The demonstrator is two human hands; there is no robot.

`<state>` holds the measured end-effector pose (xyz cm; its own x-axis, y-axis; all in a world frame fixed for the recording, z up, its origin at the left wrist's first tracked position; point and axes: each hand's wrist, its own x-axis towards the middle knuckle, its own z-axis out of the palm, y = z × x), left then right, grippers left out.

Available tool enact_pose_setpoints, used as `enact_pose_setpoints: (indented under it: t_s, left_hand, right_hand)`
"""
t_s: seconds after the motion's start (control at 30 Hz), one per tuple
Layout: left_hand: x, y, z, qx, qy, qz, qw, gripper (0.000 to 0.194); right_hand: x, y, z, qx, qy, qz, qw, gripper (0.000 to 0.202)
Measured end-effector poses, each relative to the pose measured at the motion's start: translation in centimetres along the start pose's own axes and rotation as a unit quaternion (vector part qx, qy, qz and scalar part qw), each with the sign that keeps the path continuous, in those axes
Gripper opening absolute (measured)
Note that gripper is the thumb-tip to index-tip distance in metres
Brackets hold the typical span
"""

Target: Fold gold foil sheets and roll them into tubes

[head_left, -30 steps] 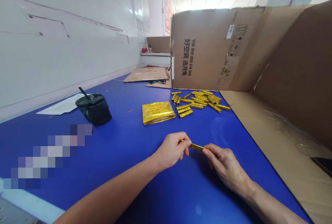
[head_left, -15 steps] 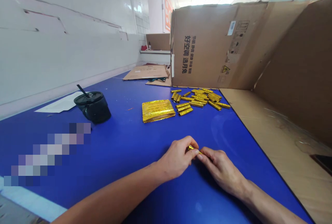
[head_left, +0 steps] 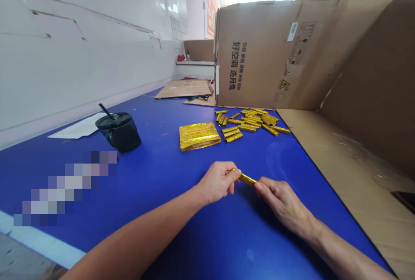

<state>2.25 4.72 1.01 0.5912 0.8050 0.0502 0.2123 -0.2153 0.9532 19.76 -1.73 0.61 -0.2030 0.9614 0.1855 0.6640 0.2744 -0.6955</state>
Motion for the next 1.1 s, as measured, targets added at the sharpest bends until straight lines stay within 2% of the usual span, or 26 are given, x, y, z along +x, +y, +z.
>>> enact_pose_setpoints:
  t_s: [0.2,0.33,0.47,0.53,0.6,0.67,0.77,0.93,1.0,1.1]
  left_hand:
    - [0.1,-0.1,-0.4,-0.101,-0.017,-0.038,0.994,0.029]
    - [0.1,0.2,-0.6,-0.101,-0.01,-0.031,0.994,0.033]
    - [0.3,0.1,-0.8,-0.105,-0.027,-0.07,0.992,0.039]
    - [0.3,0.0,-0.7,-0.115,-0.046,-0.096,0.988,0.036]
    - [0.3,-0.2,-0.4,-0.128,-0.043,-0.096,0.986,0.027]
    - [0.2,-0.3,0.1,-0.134,-0.022,-0.071,0.988,0.02]
    - [0.0,-0.3,1.0,-0.115,-0.019,-0.038,0.992,0.016]
    - [0.0,-0.2,1.3,-0.072,-0.102,-0.065,0.99,0.015]
    - [-0.1,-0.2,1.2,-0.04,-0.096,-0.067,0.992,0.016]
    - [-0.5,-0.1,1.3,0.052,-0.068,-0.017,0.996,0.017]
  right_hand:
    - [-0.1,-0.2,-0.2,0.011,0.029,-0.007,1.0,0.037]
    - [0.0,0.0,-0.2,0.009,0.038,-0.004,0.999,0.037]
    - [-0.1,0.5,0.0,-0.074,0.064,-0.038,0.994,0.034]
    - [-0.1,0.5,0.1,-0.102,0.069,-0.054,0.991,0.03]
    - [0.0,0.4,0.1,-0.07,0.071,-0.036,0.994,0.024]
    - [0.1,0.2,0.1,0.006,0.06,0.01,0.998,0.025]
    - [0.3,0.2,0.1,0.101,0.024,0.055,0.993,0.034]
    - [0.1,0.4,0.3,0.113,0.027,0.03,0.993,0.033]
    - [0.1,0.1,0.2,0.11,0.014,0.018,0.994,0.031]
    - [0.0,-0.4,0.0,0.092,-0.036,0.016,0.995,0.028]
